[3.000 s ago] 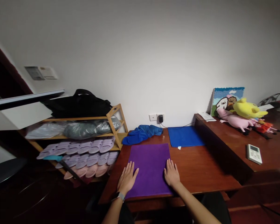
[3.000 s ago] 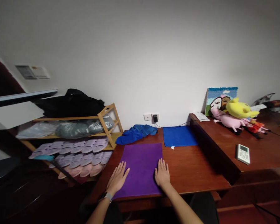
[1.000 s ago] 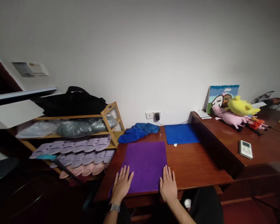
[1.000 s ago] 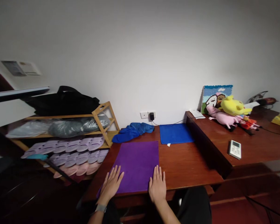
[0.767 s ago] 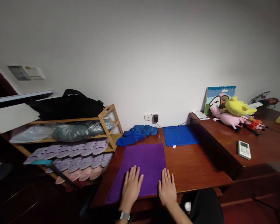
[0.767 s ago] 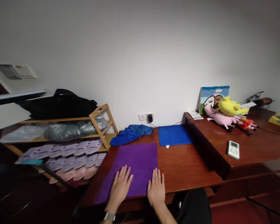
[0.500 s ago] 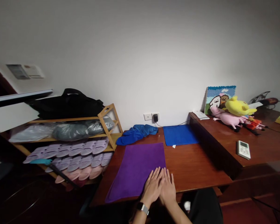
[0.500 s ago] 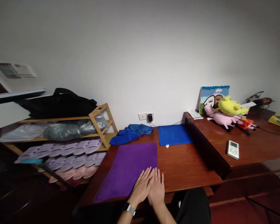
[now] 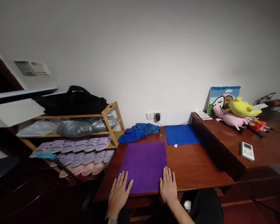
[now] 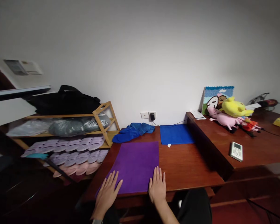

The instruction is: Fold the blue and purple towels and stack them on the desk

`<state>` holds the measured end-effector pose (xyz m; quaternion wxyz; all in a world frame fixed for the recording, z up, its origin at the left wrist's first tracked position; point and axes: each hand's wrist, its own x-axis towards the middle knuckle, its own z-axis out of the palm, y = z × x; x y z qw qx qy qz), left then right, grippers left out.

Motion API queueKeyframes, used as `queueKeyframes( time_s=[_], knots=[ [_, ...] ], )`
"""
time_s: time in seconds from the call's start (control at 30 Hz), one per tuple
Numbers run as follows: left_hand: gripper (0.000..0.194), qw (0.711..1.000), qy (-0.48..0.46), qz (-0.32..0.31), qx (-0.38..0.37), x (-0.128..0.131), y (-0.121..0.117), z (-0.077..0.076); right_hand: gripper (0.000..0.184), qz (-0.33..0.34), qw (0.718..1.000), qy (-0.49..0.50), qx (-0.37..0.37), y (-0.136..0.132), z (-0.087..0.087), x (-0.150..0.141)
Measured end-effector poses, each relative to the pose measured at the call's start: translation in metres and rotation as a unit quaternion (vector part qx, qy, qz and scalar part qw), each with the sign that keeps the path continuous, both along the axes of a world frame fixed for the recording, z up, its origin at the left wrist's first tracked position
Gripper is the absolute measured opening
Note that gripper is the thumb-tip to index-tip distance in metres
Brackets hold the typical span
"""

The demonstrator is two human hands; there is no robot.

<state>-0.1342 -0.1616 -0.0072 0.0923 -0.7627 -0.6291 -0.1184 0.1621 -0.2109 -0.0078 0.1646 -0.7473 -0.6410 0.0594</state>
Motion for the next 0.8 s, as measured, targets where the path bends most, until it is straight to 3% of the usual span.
queueKeyframes(
  time_s=[0.3, 0.8],
  knots=[
    [0.075, 0.999, -0.004, 0.010, -0.032, 0.009, 0.000, 0.007, 0.062, 0.030, 0.999, -0.004, -0.016, 0.000, 0.016, 0.008],
    [0.075, 0.999, 0.015, 0.024, -0.045, 0.012, -0.004, 0.011, 0.062, 0.028, 1.000, 0.003, -0.004, -0.007, 0.007, 0.006]
  ],
)
